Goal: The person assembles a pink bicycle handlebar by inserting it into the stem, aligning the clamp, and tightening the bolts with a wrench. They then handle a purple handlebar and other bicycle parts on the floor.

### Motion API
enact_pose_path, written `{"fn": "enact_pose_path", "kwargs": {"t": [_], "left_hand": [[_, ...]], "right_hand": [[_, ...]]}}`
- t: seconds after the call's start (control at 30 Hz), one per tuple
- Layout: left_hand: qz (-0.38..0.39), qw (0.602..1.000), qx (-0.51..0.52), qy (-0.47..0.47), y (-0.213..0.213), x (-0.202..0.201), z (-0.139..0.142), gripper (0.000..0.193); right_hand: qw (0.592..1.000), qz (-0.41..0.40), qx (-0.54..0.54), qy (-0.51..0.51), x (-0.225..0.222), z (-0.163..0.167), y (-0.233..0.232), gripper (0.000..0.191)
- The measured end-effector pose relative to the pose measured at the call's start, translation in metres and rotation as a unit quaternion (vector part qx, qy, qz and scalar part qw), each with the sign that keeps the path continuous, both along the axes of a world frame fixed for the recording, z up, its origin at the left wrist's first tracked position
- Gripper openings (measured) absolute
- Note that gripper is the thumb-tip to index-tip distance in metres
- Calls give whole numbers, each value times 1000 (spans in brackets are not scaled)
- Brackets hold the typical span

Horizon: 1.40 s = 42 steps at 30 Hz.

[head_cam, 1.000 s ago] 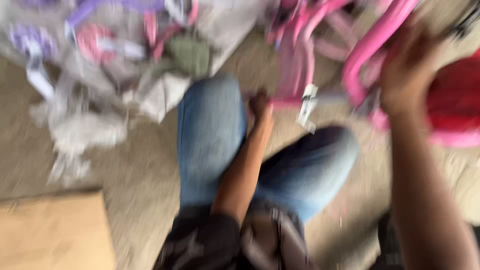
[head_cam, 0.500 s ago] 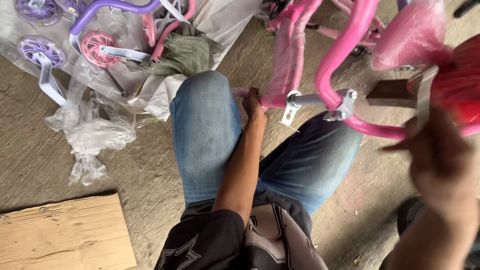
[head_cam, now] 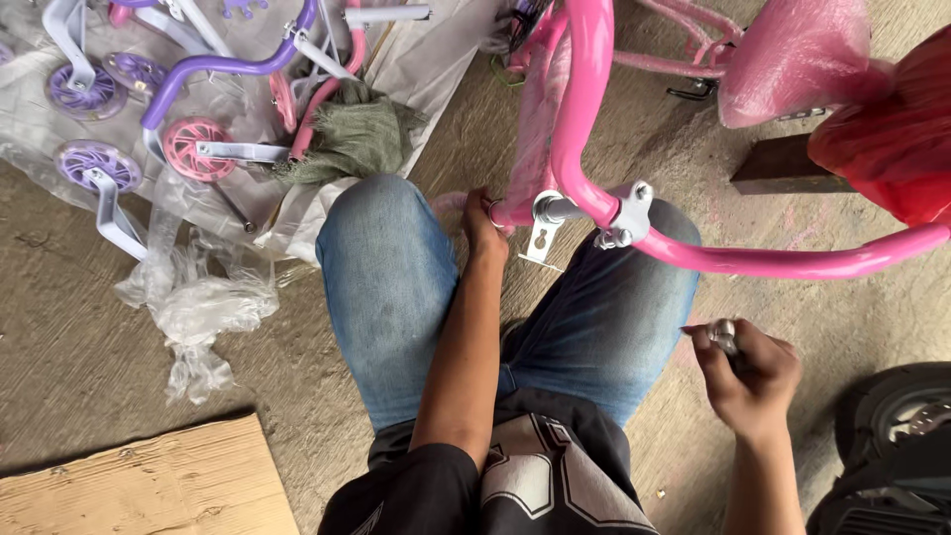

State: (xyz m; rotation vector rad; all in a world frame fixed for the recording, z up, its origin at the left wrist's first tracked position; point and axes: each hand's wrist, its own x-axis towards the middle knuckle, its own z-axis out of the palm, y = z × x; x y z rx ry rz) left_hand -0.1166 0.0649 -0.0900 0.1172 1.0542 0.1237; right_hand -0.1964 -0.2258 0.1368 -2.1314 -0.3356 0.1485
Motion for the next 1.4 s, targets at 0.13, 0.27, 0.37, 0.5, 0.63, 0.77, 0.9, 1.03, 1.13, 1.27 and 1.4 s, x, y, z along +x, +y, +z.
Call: {"fn": "enact_pose_path", "kwargs": {"t": [0.13, 0.27, 0.37, 0.5, 0.63, 0.77, 0.9, 1.03, 1.13, 1.27, 1.4], "left_hand": [[13, 999, -23, -30, 6, -1, -4, 31], [14, 998, -43, -52, 7, 0, -10, 23], [-3, 995, 60, -82, -8, -13, 6, 19], [-120, 963, 229, -75, -23, -49, 56, 69], [-192, 843, 413, -286, 19, -62, 116, 85], [-158, 834, 258, -462, 64, 7, 154, 58], [-110, 878, 70, -461, 61, 28, 179, 36], [-105, 848, 324, -406, 25, 0, 189, 25], [-93, 852, 353, -375, 22, 3, 192, 35], [-103, 858, 321, -388, 38, 4, 222, 23], [-162, 697, 474, -513, 25, -32, 278, 14]], "right_hand": [[995, -64, 48, -59, 12, -2, 33, 21], [980, -93, 147, -93, 42, -18, 60, 52], [979, -66, 187, -50, 49, -25, 63, 54], [967, -68, 243, -31, 52, -30, 60, 30], [971, -127, 202, -5, 47, -27, 61, 14], [984, -22, 178, -23, 32, -20, 79, 16], [976, -32, 208, -57, 46, -21, 92, 14], [961, -63, 269, 7, 83, -17, 69, 31], [983, -72, 167, 7, 78, -15, 62, 34], [980, -74, 164, -81, 51, -21, 73, 18], [907, -82, 411, -38, 58, -29, 65, 24]]}}
